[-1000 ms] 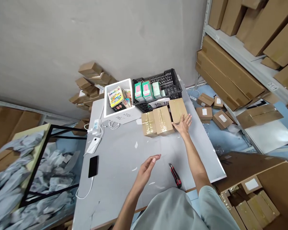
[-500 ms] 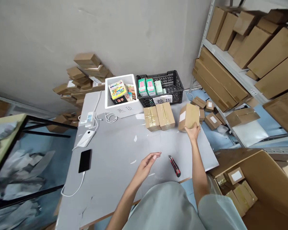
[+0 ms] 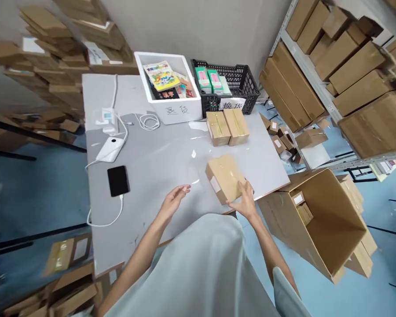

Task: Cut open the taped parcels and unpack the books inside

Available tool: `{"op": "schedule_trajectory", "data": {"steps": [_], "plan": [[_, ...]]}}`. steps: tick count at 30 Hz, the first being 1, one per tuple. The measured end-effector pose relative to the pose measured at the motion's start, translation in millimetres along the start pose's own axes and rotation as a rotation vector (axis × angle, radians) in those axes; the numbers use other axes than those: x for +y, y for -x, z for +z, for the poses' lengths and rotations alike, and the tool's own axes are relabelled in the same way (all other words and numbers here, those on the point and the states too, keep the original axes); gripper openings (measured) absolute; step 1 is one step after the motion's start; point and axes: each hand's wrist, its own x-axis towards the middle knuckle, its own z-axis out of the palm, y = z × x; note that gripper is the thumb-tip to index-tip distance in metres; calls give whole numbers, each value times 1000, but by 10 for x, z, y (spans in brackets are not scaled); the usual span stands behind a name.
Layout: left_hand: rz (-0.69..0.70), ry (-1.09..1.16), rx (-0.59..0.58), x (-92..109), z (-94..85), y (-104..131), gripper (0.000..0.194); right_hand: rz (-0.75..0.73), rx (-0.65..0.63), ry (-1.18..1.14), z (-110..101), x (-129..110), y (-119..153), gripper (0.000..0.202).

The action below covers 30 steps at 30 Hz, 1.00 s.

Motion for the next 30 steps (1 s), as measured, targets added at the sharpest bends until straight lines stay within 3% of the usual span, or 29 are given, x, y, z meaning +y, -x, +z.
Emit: {"op": "schedule_trajectory", "data": {"steps": [4,8,11,16,20,25,27,30], "plan": [[-3,8,191,-246,-442,19,67,-287,-268,90,269,-472,51,127],[-18,17,191,-472,-698,218,48,-541,-511,164,383,-707,-136,121],[-79,33,206,-705,-707,444,44,-648,-638,240,449,-771,-366,120],[-107,72,206,-1002,-446,754,50,-669,-690,347,491,-737,-670,112],[-147,101,271,-1135,-312,825,60,-596,-634,283,503,-519,-681,121],[-246,131,369,-1306,-347,808,53,-227,-546,6,656,-48,-382,155],[-280,137,393,-1360,-352,803,56,-51,-542,-110,785,88,-239,155],[-276,130,409,-1397,-314,797,51,140,-525,-283,1004,151,-91,136]]}}
